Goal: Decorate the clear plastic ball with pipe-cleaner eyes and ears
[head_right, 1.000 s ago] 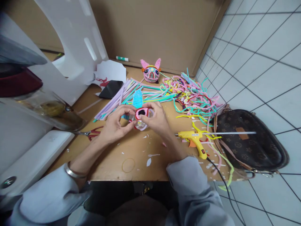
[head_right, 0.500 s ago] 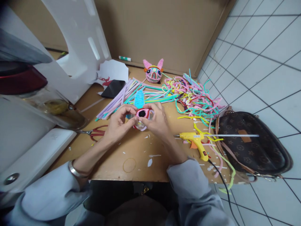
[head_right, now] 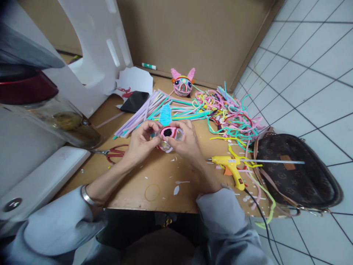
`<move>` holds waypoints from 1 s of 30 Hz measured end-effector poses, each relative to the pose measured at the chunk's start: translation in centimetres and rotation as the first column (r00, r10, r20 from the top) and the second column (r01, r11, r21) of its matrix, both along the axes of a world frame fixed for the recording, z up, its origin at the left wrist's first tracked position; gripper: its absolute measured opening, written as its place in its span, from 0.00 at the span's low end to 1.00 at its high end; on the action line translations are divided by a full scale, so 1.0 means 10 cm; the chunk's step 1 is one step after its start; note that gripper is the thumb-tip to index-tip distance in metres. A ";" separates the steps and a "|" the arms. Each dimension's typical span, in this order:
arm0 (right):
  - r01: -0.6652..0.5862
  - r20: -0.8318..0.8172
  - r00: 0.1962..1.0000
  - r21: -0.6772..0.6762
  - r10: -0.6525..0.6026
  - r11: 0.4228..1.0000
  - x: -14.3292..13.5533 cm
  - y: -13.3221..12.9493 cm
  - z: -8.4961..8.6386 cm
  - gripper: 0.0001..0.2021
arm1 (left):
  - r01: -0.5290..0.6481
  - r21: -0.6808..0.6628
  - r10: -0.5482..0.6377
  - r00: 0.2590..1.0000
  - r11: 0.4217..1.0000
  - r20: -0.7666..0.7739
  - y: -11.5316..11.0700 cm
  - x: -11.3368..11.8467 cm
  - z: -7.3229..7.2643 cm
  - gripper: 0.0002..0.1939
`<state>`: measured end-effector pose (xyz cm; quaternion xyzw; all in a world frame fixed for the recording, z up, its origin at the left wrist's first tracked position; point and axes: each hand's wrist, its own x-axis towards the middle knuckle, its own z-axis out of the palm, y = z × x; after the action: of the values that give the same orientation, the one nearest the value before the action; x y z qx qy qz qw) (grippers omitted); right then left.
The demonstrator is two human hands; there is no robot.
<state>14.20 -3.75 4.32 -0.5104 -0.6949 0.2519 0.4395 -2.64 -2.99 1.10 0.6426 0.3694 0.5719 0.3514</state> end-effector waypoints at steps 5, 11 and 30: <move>0.051 -0.003 0.999 -0.005 -0.051 0.999 -0.02 -0.02 0.02 0.14 | 0.022 -0.045 -0.020 0.998 0.999 0.058 0.00 0.02 0.01 0.09; 0.102 0.010 0.995 0.034 -0.102 0.994 -0.06 -0.02 -0.03 0.12 | 0.035 -0.050 -0.032 0.998 0.998 0.055 0.01 0.05 0.01 0.10; 0.106 -0.053 0.993 0.041 -0.104 0.994 -0.01 -0.01 -0.07 0.13 | -0.121 -0.040 0.122 0.992 0.992 0.028 0.00 0.08 -0.02 0.14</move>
<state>14.13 -3.82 3.60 -0.5300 -0.6611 0.2261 0.4806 -1.82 -2.94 0.85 0.6034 0.4134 0.5946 0.3338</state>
